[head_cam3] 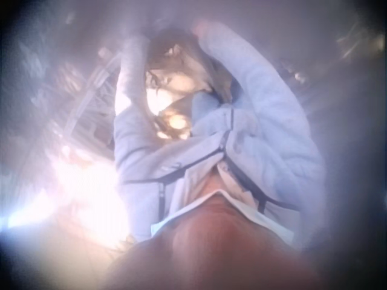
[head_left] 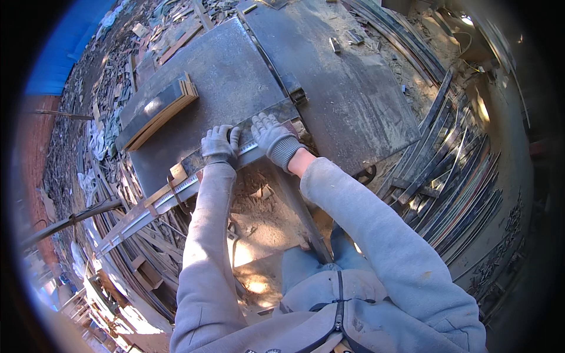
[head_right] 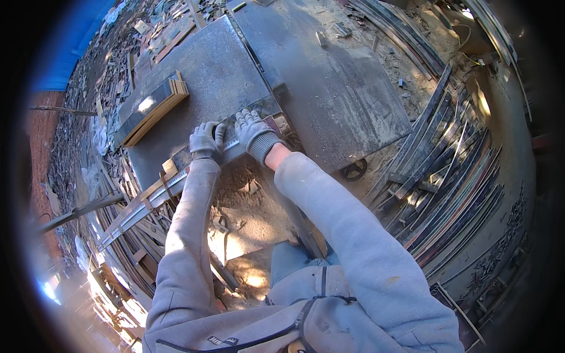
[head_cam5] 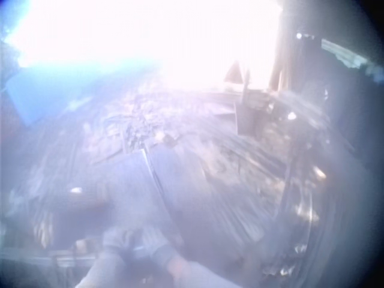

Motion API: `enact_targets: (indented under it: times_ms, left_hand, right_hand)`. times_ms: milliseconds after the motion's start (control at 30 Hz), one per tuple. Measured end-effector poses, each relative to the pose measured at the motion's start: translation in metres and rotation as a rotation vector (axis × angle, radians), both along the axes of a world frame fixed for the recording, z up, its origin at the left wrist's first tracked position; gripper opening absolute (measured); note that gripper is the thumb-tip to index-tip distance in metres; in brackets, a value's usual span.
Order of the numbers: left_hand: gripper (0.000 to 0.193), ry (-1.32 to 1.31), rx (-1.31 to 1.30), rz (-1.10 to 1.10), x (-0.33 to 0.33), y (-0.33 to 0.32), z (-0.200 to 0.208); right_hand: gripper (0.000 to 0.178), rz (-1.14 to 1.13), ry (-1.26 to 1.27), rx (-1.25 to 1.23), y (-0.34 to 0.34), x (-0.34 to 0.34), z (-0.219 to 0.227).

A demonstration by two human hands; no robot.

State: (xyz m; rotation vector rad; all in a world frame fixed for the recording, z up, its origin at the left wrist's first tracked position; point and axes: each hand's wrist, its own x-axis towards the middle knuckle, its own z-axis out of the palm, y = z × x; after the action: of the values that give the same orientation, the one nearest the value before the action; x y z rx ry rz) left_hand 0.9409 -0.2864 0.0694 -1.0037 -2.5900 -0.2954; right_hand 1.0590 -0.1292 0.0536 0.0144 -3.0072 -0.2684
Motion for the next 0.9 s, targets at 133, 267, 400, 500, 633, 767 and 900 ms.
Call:
enact_targets:
  times_ms: [133, 267, 400, 500, 633, 767, 900]
  left_hand:
    - [0.044, 0.067, 0.015, -0.001, -0.048, 0.012, 0.01]
    - [0.042, 0.105, 0.047, -0.033, -0.111, 0.027, 0.023]
    - [0.037, 0.12, 0.107, -0.096, -0.116, 0.023, 0.023]
    - [0.04, 0.029, 0.033, -0.036, -0.069, 0.001, 0.008]
    - [0.043, -0.076, 0.027, -0.054, 0.007, -0.036, -0.019]
    - [0.035, -0.147, 0.107, -0.12, 0.09, -0.078, -0.056]
    - [0.04, -0.164, 0.107, -0.142, 0.169, -0.121, -0.096]
  right_hand:
    - [0.055, -0.025, 0.076, 0.025, 0.012, -0.041, 0.018]
    - [0.054, -0.075, 0.051, 0.016, 0.02, -0.109, 0.027]
    - [0.06, -0.088, 0.039, -0.049, 0.017, -0.118, 0.022]
    - [0.08, -0.034, 0.016, -0.022, -0.002, -0.063, 0.007]
    - [0.082, 0.036, 0.091, -0.355, -0.028, 0.034, -0.016]
    - [0.068, -0.435, 0.654, -0.769, -0.028, 0.153, -0.062]
    - [0.092, -0.707, 0.282, -1.297, -0.015, 0.206, -0.133]
